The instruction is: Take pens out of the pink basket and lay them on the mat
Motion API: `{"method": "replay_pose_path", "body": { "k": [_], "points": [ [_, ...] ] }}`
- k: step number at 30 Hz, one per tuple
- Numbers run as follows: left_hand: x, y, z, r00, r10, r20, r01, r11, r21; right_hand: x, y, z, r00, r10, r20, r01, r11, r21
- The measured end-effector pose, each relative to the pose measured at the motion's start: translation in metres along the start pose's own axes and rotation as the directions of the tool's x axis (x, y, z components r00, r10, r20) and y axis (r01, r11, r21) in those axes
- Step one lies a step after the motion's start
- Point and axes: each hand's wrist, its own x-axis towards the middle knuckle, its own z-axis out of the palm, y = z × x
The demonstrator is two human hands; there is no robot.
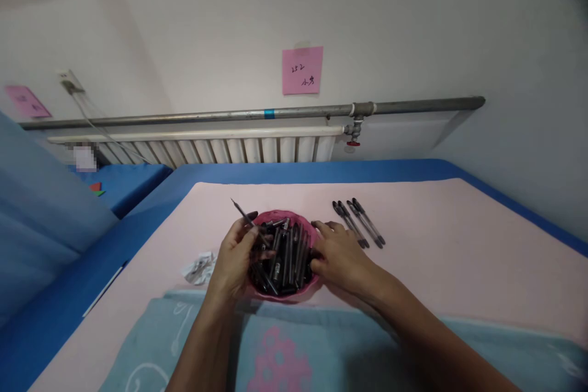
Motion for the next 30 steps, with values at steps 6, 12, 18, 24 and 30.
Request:
{"method": "replay_pose_path", "body": {
  "k": [6,12,18,24,30],
  "points": [
    [-0.001,0.001,0.001,0.999,-0.031,0.009,0.032,0.999,-0.019,0.003,0.003,-0.001,0.998,0.053,-0.032,-0.048,0.991,0.127],
    [-0.006,0.007,0.006,0.987,-0.136,0.083,0.147,0.979,-0.14,-0.001,-0.008,-0.02,0.98,0.115,-0.16,0.021,0.744,0.668],
    [-0.007,0.005,0.007,0.976,-0.158,0.147,0.187,0.96,-0.207,-0.001,-0.02,-0.012,0.986,0.168,-0.022,-0.043,0.376,0.925],
    [-0.006,0.0,0.008,0.982,-0.149,0.114,0.169,0.965,-0.199,0.003,-0.022,0.001,0.977,0.195,0.086,-0.106,0.097,0.99],
    [-0.007,0.0,0.01,0.983,-0.156,0.099,0.174,0.964,-0.201,0.001,-0.025,0.006,0.97,0.229,0.082,-0.102,0.074,0.992]
  ]
}}
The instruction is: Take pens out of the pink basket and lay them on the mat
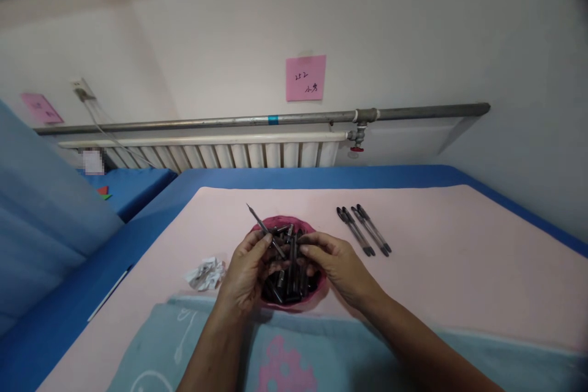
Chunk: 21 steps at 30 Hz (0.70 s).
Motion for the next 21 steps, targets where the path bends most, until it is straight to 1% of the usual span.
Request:
{"method": "replay_pose_path", "body": {
  "k": [4,6,9,13,18,21],
  "points": [
    [0.001,-0.001,0.0,0.999,0.029,-0.029,-0.031,0.998,-0.057,-0.001,0.005,0.002,0.999,-0.013,0.053,0.018,0.995,-0.094],
    [0.001,-0.001,0.0,0.998,0.032,-0.055,-0.036,0.996,-0.076,-0.001,0.008,0.004,0.995,-0.061,0.079,0.069,0.992,-0.109],
    [0.0,-0.003,0.002,0.998,0.013,-0.061,-0.016,0.998,-0.053,0.0,0.012,0.005,0.985,-0.145,0.096,0.159,0.975,-0.156],
    [0.0,-0.006,0.004,0.997,0.016,-0.075,-0.018,0.999,-0.035,0.0,0.013,0.006,0.977,-0.201,0.071,0.213,0.945,-0.249],
    [0.0,-0.007,0.005,0.996,0.039,-0.082,-0.042,0.998,-0.044,-0.005,0.008,0.009,0.964,-0.264,0.017,0.255,0.914,-0.316],
    [0.0,-0.009,0.006,0.994,0.04,-0.101,-0.045,0.998,-0.044,-0.009,0.006,0.011,0.946,-0.325,0.014,0.302,0.861,-0.41]
  ]
}}
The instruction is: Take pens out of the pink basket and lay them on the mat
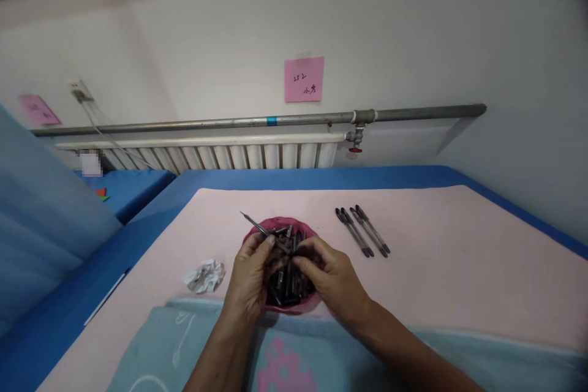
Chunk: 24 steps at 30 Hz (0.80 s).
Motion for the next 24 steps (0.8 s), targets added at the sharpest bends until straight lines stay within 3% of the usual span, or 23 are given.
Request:
{"method": "replay_pose_path", "body": {
  "k": [3,8,12,16,20,24],
  "points": [
    [0.0,-0.0033,0.0008,1.0,0.006,-0.013,-0.006,1.0,-0.001,-0.0024,-0.0007,-0.0004,0.999,-0.048,0.006,0.048,0.992,-0.116],
    [0.0,-0.0057,0.0006,1.0,-0.006,-0.002,0.006,1.0,-0.003,-0.0014,0.0005,-0.0004,0.999,-0.003,0.036,0.005,0.997,-0.073],
    [-0.0004,-0.0041,0.0015,1.0,0.013,0.002,-0.013,1.0,-0.012,0.0001,0.0006,-0.0026,0.997,-0.062,0.056,0.072,0.975,-0.209],
    [-0.0004,-0.0033,0.0019,1.0,0.01,0.008,-0.01,1.0,0.003,-0.0001,0.0015,-0.005,0.988,-0.114,0.107,0.13,0.978,-0.165],
    [-0.0003,-0.0051,0.001,0.999,0.032,0.008,-0.032,0.999,0.024,-0.0006,0.0034,-0.0052,0.974,-0.206,0.095,0.224,0.937,-0.27],
    [-0.001,-0.0061,0.0013,0.998,0.042,0.037,-0.044,0.998,0.043,0.0007,0.005,-0.0056,0.982,-0.164,0.097,0.184,0.952,-0.245]
  ]
}}
